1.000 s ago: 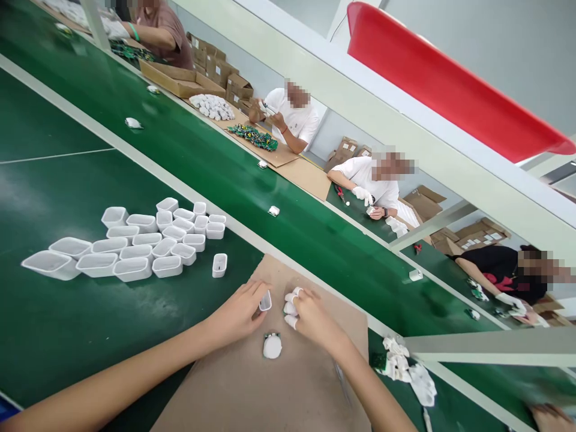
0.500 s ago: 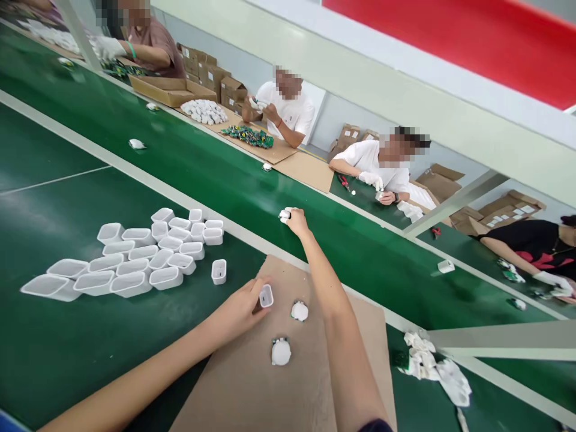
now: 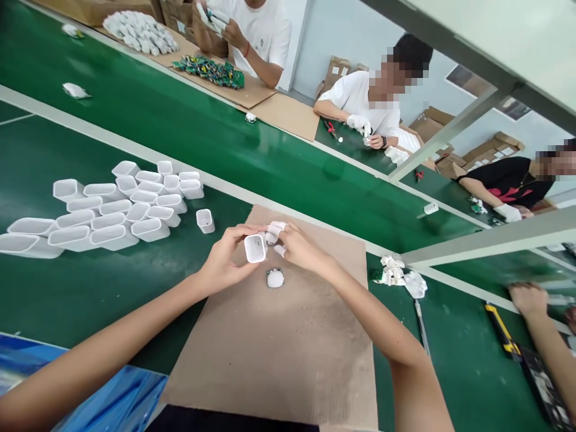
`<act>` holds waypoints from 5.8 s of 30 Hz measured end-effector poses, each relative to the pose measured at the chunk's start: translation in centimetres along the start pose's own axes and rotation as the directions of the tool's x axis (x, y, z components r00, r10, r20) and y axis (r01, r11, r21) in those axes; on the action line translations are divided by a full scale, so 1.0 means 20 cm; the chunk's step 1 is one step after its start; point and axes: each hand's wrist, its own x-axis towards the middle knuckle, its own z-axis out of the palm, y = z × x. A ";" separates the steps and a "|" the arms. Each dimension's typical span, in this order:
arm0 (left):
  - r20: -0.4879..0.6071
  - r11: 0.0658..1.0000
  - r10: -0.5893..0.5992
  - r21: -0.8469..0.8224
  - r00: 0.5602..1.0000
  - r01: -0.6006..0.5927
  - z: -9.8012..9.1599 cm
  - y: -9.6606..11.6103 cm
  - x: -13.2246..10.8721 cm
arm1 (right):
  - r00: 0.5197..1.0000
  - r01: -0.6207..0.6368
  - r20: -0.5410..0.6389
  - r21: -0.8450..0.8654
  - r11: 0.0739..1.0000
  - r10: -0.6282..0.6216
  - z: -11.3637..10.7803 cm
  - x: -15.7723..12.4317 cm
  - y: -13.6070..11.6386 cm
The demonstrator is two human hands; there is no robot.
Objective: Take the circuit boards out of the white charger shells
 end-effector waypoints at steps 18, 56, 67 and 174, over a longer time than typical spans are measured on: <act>-0.003 0.999 0.045 -0.011 0.999 -0.045 0.06 0.11 -0.03 | 0.984 -0.059 -0.135 0.363 0.930 0.115 -0.07 -0.22 0.03; 0.346 0.985 0.163 -0.010 0.924 -0.170 0.24 0.23 -0.20 | 0.706 0.168 -0.702 0.294 0.941 0.093 0.12 -0.68 -0.61; 0.344 0.989 0.143 -0.017 0.928 -0.146 0.24 0.23 -0.21 | 0.687 0.166 -0.717 0.308 0.937 0.114 0.13 -0.67 -0.61; 0.003 0.361 -0.671 0.875 0.741 0.323 -0.34 -0.14 0.10 | 0.853 -0.135 -0.521 -0.153 0.979 0.036 -0.35 -0.15 0.55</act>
